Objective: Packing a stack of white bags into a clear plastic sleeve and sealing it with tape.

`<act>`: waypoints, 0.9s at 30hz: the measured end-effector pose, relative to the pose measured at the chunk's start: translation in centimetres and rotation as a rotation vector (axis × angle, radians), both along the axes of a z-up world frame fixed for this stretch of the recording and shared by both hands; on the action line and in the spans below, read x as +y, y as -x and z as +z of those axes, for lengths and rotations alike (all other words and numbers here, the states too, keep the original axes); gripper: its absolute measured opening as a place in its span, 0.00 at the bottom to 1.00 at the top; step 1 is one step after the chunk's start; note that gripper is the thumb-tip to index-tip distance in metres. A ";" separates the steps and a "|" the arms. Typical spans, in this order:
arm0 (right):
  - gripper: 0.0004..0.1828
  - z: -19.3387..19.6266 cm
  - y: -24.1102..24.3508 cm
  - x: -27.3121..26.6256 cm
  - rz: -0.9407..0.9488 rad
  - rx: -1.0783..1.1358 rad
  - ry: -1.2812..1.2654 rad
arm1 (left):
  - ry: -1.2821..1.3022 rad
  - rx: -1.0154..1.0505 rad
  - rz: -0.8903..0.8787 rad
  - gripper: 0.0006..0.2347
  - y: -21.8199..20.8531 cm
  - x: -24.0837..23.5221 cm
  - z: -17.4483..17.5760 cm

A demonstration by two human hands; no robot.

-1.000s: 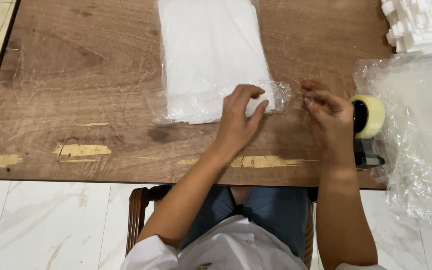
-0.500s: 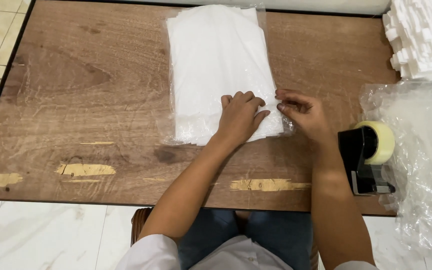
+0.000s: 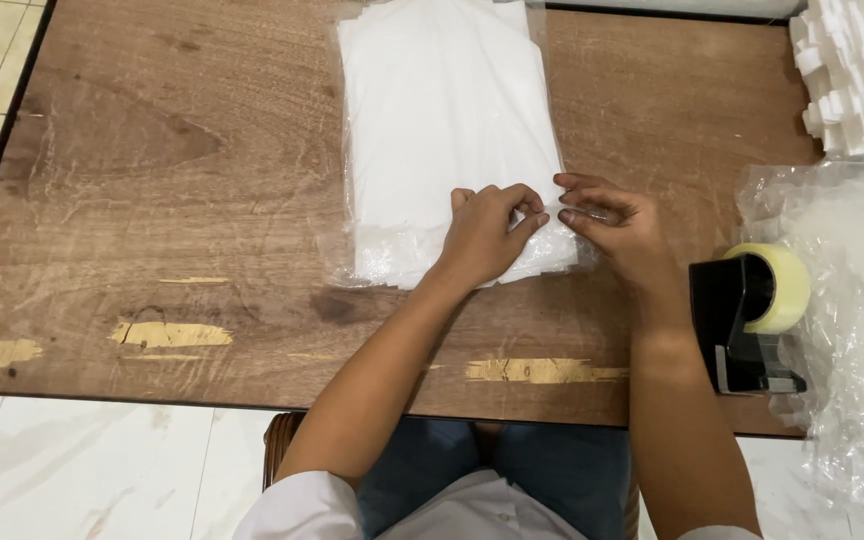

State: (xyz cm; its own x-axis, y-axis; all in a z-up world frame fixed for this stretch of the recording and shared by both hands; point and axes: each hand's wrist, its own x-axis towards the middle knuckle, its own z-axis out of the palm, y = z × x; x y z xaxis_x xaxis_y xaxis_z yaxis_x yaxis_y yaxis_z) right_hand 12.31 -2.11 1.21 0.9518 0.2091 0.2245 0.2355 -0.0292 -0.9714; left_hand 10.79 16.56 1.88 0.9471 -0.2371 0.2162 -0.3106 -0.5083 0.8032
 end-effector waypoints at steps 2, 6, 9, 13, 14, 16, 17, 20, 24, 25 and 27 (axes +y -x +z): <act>0.12 -0.6 -0.4 0.0 -0.010 -0.018 0.012 | 0.006 -0.006 0.004 0.05 0.0 0.0 -0.1; 0.13 -2.7 -1.5 -0.6 -0.080 -0.086 0.116 | 0.035 -0.015 0.010 0.05 0.0 -0.1 -0.3; 0.18 -2.6 -1.0 -0.2 -0.130 -0.065 0.103 | 0.069 -0.030 0.029 0.05 0.2 -0.1 -0.1; 0.21 -2.0 -1.0 0.1 -0.147 -0.036 0.075 | 0.045 -0.075 0.054 0.05 0.3 -0.4 0.1; 0.27 -1.0 -0.6 0.3 -0.134 -0.034 0.086 | 0.021 -0.085 0.065 0.05 0.4 -0.5 0.3; 0.33 0.3 -0.1 0.7 -0.120 -0.032 0.096 | -0.004 -0.096 0.077 0.05 0.5 -0.7 0.3; 0.35 0.5 -0.1 0.8 -0.122 -0.022 0.095 | -0.033 -0.123 0.089 0.06 0.4 -0.8 0.3; 0.36 -0.1 -0.3 0.9 -0.140 -0.025 0.111 | -0.138 -0.243 0.130 0.06 -0.1 -1.1 -1.5; 0.34 -1.6 -1.0 0.3 -0.176 -0.069 0.142 | -0.350 -0.441 0.195 0.11 -0.4 -1.1 -2.1; 0.34 -1.9 -1.1 0.3 -0.174 -0.070 0.143 | -0.349 -0.441 0.197 0.11 -0.3 -0.9 -1.9; 0.34 -2.5 -1.3 0.2 -0.198 -0.057 0.151 | -0.407 -0.429 0.183 0.14 -0.1 -0.7 -1.6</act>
